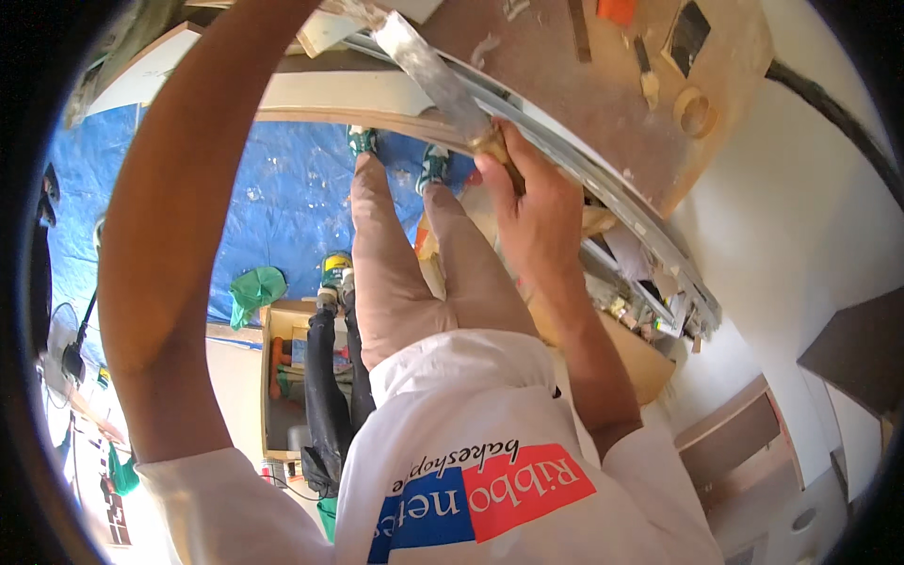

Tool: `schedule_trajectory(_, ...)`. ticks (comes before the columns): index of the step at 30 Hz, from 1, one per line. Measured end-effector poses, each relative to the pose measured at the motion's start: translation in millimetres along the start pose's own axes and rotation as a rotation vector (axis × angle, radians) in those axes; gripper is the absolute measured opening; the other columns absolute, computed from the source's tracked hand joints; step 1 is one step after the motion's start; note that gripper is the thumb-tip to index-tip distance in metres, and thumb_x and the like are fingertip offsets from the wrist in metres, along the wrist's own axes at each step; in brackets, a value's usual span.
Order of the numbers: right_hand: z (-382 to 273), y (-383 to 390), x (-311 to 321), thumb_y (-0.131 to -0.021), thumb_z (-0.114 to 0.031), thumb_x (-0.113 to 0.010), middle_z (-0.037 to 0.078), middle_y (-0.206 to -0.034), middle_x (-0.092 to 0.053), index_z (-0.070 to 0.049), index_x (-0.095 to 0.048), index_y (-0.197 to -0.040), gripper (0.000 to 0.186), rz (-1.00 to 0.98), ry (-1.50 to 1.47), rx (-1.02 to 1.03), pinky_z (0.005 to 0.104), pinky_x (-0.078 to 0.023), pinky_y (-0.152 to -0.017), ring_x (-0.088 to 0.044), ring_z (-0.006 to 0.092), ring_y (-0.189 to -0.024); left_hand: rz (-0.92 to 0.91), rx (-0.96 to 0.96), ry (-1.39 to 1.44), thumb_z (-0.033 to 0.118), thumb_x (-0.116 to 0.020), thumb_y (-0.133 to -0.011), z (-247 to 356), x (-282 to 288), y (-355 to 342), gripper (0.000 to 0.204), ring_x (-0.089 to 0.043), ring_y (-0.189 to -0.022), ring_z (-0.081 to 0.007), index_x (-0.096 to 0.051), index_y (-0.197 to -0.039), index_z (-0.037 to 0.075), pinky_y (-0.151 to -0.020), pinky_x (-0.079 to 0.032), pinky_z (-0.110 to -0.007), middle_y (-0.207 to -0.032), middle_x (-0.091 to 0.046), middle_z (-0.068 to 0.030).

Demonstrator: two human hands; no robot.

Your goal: The person uses a chisel to carve and shape the edges of a wooden plank on a workbench. They then use a sanding block to smooth the surfaces of the wood, flipping the plank to work on different sides.

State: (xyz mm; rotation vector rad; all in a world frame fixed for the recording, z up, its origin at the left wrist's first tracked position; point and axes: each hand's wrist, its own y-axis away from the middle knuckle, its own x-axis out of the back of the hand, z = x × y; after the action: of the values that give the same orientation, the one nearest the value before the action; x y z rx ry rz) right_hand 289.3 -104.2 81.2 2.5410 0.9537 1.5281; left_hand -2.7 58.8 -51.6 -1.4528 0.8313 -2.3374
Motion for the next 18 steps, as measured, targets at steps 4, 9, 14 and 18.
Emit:
schedule_trajectory(4,4,-9,-3,-0.099,-0.028,-0.070,0.021,-0.102,-0.074,-0.006,-0.067,-0.135,0.042,0.047,0.066,0.079,0.0399,-0.055,-0.078,-0.072,0.0353,-0.087,0.052,0.036,0.082,0.019,-0.061,-0.097,-1,3,0,0.028,-0.059,-0.127,-0.0404,-0.078,-0.112,0.002,-0.115,-0.043,-0.044,-0.126,-0.068,-0.0272)
schedule_trajectory(9,-9,-4,9,-0.099,-0.031,-0.070,0.020,-0.100,-0.074,-0.008,-0.068,-0.134,0.042,0.001,0.063,-0.036,0.0381,-0.055,-0.075,-0.072,0.0346,-0.086,0.104,0.023,0.059,0.016,-0.063,-0.095,-6,-9,1,0.026,-0.059,-0.127,-0.0426,-0.079,-0.109,0.002,-0.115,-0.042,-0.045,-0.124,-0.067,-0.0311)
schedule_trajectory(14,-3,-10,7,-0.098,-0.031,-0.070,0.018,-0.098,-0.074,-0.008,-0.068,-0.134,0.043,0.008,0.073,0.005,0.0382,-0.055,-0.075,-0.072,0.0338,-0.084,0.058,0.017,0.125,0.017,-0.064,-0.094,-6,-9,-2,0.025,-0.059,-0.127,-0.0423,-0.079,-0.108,0.002,-0.116,-0.042,-0.044,-0.124,-0.067,-0.0312)
schedule_trajectory(18,-12,-21,17,-0.097,-0.029,-0.071,0.019,-0.098,-0.074,-0.006,-0.068,-0.133,0.043,-0.037,0.060,-0.026,0.0389,-0.055,-0.078,-0.072,0.0338,-0.085,0.104,-0.025,0.098,0.018,-0.063,-0.095,-18,-16,3,0.025,-0.058,-0.127,-0.0420,-0.079,-0.108,0.002,-0.116,-0.042,-0.044,-0.126,-0.066,-0.0310)
